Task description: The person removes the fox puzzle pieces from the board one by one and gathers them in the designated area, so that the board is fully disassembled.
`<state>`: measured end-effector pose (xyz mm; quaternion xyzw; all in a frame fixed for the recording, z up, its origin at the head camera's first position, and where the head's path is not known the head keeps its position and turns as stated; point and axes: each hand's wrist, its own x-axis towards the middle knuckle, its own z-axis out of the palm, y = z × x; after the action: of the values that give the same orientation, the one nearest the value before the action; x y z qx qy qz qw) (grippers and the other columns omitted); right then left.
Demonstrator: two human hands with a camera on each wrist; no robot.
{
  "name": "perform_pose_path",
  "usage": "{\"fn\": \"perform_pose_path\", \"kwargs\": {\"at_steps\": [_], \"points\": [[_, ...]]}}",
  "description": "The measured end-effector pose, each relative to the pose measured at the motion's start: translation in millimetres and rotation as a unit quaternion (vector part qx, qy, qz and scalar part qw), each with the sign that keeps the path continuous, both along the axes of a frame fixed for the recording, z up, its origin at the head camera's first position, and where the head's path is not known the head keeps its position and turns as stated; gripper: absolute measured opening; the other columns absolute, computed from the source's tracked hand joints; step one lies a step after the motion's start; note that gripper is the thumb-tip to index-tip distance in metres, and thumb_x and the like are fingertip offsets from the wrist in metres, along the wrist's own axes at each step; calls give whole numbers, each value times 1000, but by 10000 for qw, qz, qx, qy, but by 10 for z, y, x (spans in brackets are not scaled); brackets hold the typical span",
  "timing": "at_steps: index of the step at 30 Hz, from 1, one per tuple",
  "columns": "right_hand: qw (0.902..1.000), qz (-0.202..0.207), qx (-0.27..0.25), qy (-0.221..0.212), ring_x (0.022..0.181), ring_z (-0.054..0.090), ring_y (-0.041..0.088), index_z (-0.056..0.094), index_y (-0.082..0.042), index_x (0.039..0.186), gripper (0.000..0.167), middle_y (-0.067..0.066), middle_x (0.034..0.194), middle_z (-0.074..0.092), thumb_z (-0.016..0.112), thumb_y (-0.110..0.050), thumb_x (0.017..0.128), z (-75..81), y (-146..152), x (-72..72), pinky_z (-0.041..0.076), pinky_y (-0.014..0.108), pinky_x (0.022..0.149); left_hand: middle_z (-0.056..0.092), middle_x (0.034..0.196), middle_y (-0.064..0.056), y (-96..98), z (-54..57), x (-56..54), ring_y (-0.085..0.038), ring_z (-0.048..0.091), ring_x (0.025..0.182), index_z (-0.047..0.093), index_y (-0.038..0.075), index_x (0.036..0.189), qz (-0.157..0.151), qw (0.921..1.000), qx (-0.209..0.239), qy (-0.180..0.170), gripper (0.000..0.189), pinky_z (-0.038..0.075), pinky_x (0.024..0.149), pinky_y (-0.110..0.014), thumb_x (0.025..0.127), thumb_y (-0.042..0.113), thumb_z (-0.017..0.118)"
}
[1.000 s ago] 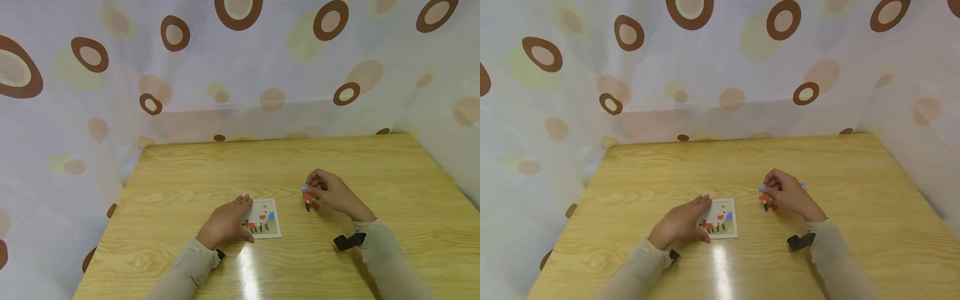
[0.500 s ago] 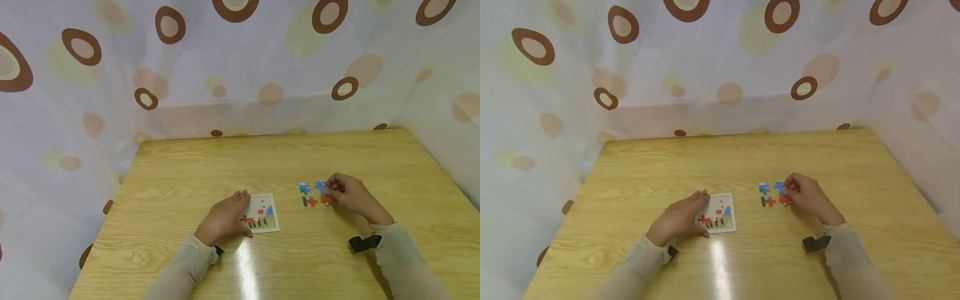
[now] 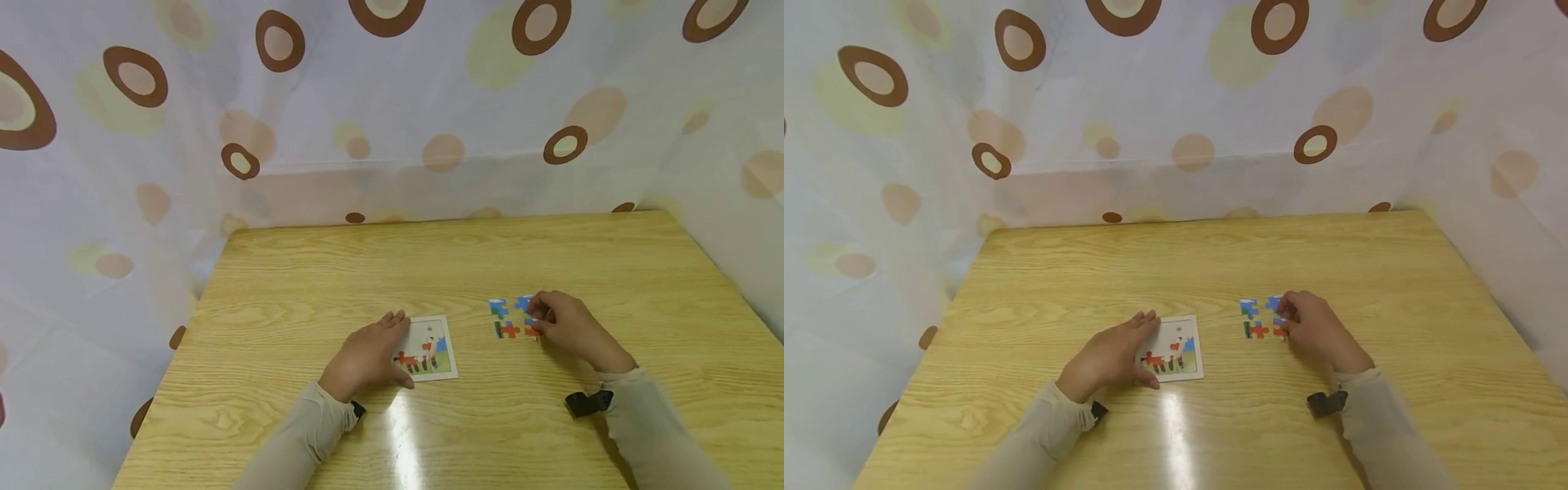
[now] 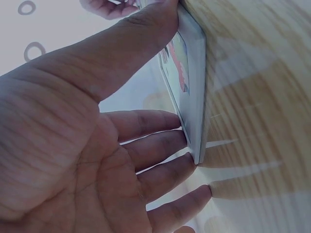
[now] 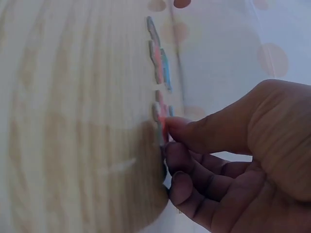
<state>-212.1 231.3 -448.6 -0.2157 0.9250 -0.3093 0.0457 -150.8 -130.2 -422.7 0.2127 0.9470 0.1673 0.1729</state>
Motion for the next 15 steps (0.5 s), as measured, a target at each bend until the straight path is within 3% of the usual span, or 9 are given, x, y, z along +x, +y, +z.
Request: {"fn": "perform_pose_path", "kwargs": {"at_steps": [6, 15], "points": [[9996, -59, -8, 277, 75, 56, 18, 64, 0, 97, 13, 7, 87, 61, 71, 9, 90, -10, -30, 20, 50, 33, 65, 32, 165, -15, -3, 16, 14, -30, 30, 153, 39, 0, 158, 10, 10000, -18, 16, 106, 35, 117, -47, 76, 42, 92], [9992, 141, -376, 69, 66, 55, 12, 65, 0, 101, 9, 1, 81, 62, 67, 6, 95, 76, -320, 88, 48, 27, 58, 33, 165, -14, -11, 0, -1, -30, 30, 153, 40, 2, 158, -15, 10000, -54, 50, 106, 37, 116, -48, 76, 43, 93]]}}
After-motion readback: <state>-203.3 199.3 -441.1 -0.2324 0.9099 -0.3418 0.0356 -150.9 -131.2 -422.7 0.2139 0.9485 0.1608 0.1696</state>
